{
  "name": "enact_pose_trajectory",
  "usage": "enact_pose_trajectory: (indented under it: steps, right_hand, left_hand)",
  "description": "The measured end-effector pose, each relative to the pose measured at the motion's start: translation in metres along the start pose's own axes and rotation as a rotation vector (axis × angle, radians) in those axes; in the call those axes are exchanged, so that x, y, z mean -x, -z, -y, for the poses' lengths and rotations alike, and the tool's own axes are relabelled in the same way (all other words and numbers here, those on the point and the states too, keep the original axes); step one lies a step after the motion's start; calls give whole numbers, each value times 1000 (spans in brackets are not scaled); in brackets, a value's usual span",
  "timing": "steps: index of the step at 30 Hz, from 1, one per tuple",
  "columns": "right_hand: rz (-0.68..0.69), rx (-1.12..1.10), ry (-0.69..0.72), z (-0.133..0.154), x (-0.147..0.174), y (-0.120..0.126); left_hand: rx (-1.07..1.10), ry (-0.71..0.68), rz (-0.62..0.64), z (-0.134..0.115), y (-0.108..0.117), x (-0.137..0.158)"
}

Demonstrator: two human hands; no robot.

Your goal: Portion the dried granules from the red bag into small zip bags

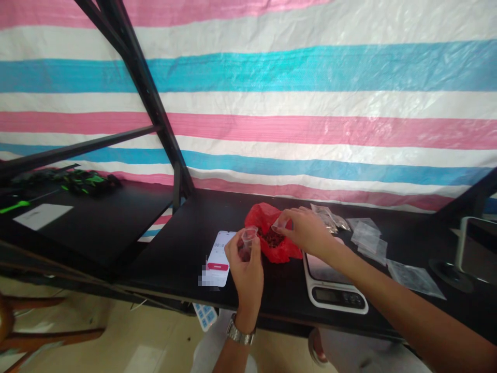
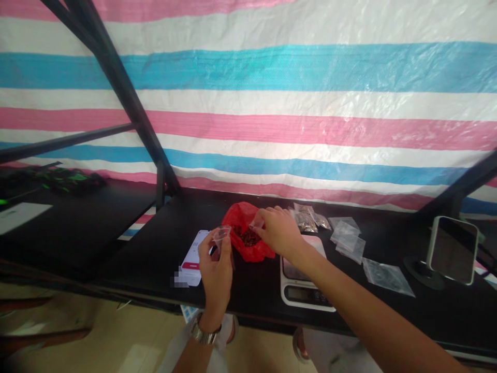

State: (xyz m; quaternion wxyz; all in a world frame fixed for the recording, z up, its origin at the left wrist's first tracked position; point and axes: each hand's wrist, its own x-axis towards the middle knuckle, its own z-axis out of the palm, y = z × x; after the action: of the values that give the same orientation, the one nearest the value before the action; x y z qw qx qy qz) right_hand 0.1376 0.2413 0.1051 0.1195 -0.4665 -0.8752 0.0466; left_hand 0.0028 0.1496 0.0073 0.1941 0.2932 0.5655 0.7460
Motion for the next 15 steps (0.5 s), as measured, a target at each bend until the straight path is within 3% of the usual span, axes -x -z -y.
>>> enact_pose_trajectory:
  steps: [2, 7, 10, 15]
  right_hand:
    - [88, 64, 0, -2, -8, -14]
    - [102, 164, 38, -6, -19, -38]
    - [135, 99, -12, -9, -18, -40]
    - [200, -52, -69, -16, -17, -38]
  left_hand:
    - [15, 66, 19, -2, 4, 5]
    - [70, 214, 130, 3, 0, 12]
    - [144, 308, 148, 5, -9, 10]
    - [236, 352, 90, 3, -24, 5]
